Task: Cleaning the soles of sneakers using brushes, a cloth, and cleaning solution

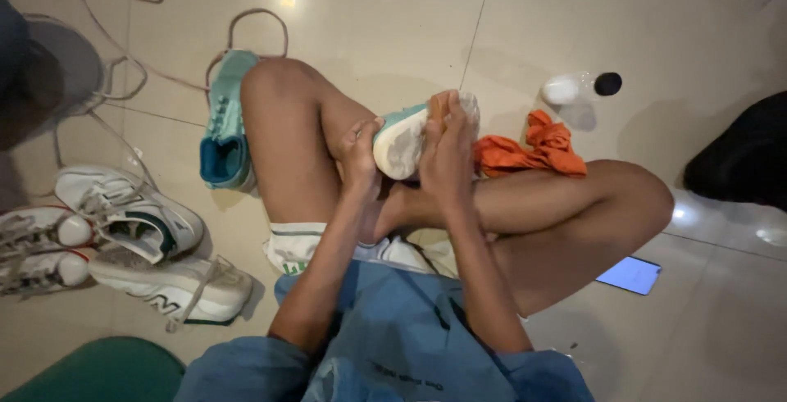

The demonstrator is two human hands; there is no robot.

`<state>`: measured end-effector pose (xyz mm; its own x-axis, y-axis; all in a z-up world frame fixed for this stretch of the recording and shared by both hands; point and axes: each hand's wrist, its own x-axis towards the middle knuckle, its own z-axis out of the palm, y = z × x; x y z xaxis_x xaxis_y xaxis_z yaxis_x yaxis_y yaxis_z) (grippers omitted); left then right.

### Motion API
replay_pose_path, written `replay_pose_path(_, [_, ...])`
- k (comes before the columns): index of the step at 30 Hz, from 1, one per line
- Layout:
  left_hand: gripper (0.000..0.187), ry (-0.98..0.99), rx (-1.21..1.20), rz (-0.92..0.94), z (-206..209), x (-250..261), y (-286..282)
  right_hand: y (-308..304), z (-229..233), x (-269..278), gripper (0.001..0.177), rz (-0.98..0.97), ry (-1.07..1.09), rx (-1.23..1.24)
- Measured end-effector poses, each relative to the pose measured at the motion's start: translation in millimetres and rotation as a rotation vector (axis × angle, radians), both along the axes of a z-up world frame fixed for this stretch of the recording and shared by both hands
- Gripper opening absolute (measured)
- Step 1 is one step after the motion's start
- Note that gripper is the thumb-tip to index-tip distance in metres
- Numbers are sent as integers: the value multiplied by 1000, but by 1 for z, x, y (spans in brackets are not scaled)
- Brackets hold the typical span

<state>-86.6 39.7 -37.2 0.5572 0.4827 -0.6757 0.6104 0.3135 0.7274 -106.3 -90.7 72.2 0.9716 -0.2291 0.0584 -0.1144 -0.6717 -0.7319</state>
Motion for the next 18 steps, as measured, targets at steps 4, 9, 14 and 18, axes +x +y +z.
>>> replay_pose_path(4, [18, -81, 5, 14, -4, 0, 1, 32, 49, -21, 61, 96, 251, 6])
replay_pose_path(9, [18, -70, 48, -35, -11, -3, 4, 23, 45, -17, 62, 92, 227, 11])
replay_pose_path(14, [16, -42, 83, -31, 6, -9, 4, -7, 9, 5, 57, 59, 194, 2])
replay_pose_path(18, [18, -69, 49, -3, 14, -11, 3, -15, -33, 11, 51, 56, 26, 30])
